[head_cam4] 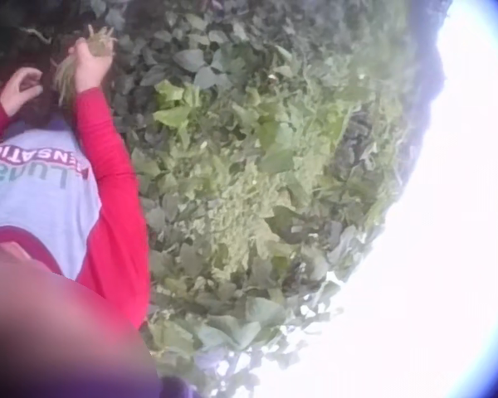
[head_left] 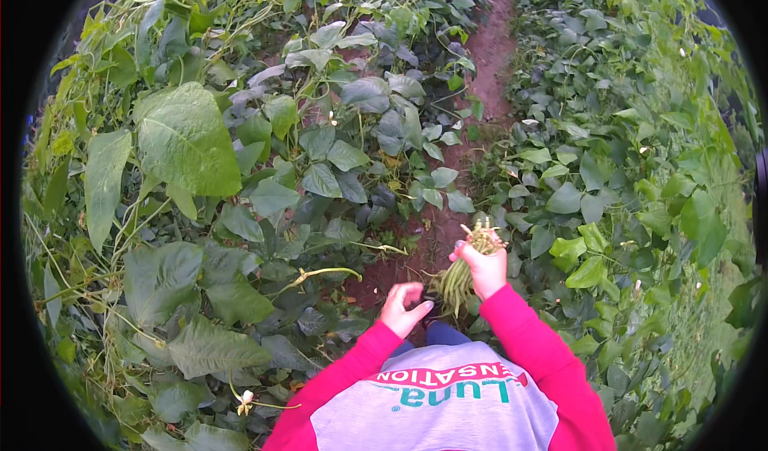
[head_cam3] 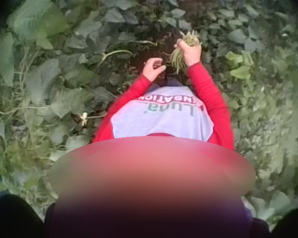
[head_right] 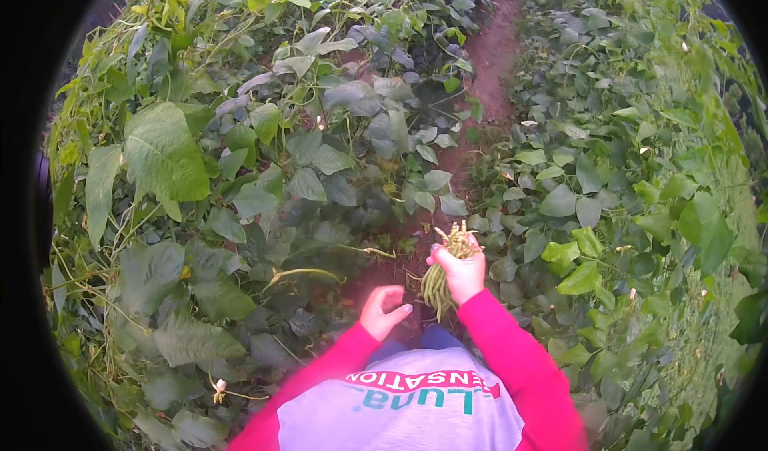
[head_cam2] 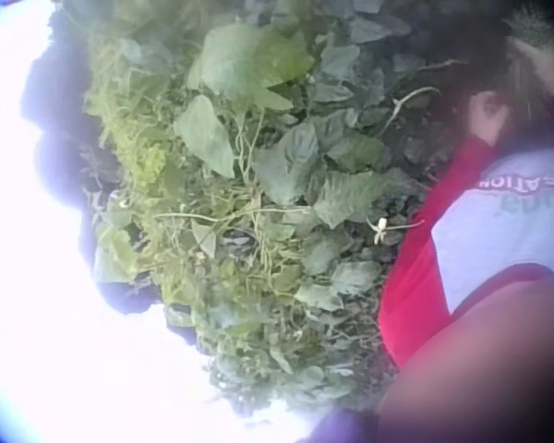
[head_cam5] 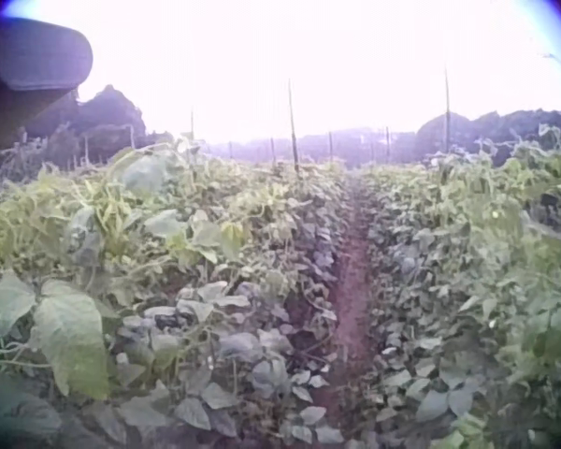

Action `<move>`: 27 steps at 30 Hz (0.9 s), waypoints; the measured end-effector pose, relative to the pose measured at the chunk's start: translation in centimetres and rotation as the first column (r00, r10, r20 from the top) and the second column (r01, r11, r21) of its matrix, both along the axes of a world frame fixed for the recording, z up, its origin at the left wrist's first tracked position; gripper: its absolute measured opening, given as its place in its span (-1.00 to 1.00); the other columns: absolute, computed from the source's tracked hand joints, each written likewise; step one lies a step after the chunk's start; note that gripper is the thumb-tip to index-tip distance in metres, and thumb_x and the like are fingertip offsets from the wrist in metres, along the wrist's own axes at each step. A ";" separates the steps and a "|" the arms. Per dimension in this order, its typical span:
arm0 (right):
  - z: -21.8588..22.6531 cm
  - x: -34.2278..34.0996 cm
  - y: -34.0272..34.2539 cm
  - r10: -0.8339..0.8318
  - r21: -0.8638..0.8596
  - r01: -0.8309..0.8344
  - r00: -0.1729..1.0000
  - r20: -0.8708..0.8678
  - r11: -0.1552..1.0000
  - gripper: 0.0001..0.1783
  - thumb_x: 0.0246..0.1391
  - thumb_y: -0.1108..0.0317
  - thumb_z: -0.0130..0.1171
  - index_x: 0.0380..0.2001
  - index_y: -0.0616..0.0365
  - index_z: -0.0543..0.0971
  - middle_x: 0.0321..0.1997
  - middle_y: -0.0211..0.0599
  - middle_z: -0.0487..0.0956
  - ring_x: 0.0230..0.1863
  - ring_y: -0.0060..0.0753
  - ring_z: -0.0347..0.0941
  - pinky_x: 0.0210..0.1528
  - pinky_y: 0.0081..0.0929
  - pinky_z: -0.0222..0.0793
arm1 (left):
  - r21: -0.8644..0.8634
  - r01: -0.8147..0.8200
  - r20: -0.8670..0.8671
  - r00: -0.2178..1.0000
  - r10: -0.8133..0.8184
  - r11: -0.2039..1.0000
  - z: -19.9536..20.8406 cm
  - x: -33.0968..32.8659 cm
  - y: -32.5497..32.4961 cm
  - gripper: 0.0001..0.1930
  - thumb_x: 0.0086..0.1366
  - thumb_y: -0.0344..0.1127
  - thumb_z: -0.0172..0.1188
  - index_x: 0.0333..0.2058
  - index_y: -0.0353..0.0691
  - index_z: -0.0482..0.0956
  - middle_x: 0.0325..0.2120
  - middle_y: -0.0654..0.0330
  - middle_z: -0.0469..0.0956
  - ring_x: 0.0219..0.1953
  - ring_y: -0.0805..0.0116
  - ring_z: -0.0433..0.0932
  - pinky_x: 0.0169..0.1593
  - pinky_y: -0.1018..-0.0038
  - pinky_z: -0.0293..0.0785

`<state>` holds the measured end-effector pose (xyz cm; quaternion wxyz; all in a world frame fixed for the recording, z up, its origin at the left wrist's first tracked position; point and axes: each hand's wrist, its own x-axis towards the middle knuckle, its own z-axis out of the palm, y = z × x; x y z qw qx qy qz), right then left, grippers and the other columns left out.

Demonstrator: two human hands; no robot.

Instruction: The person walks through a field of green bean plants and picks green beans by hand, gathering them into a growing bundle held in the left hand. The person moves along a narrow dirt path between rows of plants, repeatedly reaching into the foliage to detach beans and add them to the collection.

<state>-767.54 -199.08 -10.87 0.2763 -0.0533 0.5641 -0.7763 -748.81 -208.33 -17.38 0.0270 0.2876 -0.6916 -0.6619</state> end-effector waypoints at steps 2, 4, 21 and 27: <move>-1.6 1.4 -1.4 0.048 0.019 -0.048 0.999 0.026 0.999 -0.74 0.00 0.55 0.27 -0.27 0.17 0.42 -0.44 -0.39 0.54 -0.50 -0.50 0.53 -0.38 -0.54 0.47 | 0.211 0.128 0.124 0.980 -0.156 0.969 -1.3 2.3 0.8 -0.60 0.21 -0.23 0.31 -0.05 -0.32 0.52 -0.09 0.09 0.55 -0.04 0.36 0.52 0.08 0.39 0.44; -1.9 3.9 -3.0 0.122 0.017 -0.123 0.991 0.052 0.992 -0.77 0.00 0.53 0.26 -0.29 0.18 0.43 -0.45 -0.36 0.55 -0.48 -0.45 0.55 -0.38 -0.48 0.49 | 0.333 0.356 0.136 0.898 -0.418 0.873 -1.7 3.5 2.7 -0.68 0.26 -0.21 0.26 -0.11 -0.30 0.58 -0.18 0.12 0.61 -0.11 0.41 0.56 0.04 0.45 0.45; 9.2 16.6 5.7 0.429 -0.494 -0.119 0.691 0.582 0.861 -0.89 0.18 0.37 0.13 -0.33 0.17 0.47 -0.36 -0.21 0.56 -0.10 -0.15 0.54 0.16 -0.10 0.41 | 0.570 0.595 -0.787 0.594 0.167 0.567 14.4 -1.7 -3.1 -0.49 0.42 -0.05 -0.07 0.21 -0.24 0.31 0.23 -0.16 0.27 0.31 -0.13 0.19 0.34 -0.01 0.09; 3.7 16.9 10.6 0.459 -0.404 -0.233 0.592 0.663 0.885 -0.77 0.23 0.30 0.08 -0.19 0.24 0.54 -0.15 -0.11 0.61 -0.02 -0.15 0.53 0.14 -0.11 0.39 | 0.246 0.676 -0.935 0.354 -0.013 0.695 18.0 3.5 -0.7 -0.15 0.30 0.37 -0.15 0.36 -0.10 0.05 0.40 -0.15 -0.28 0.45 -0.03 -0.36 0.41 0.00 -0.42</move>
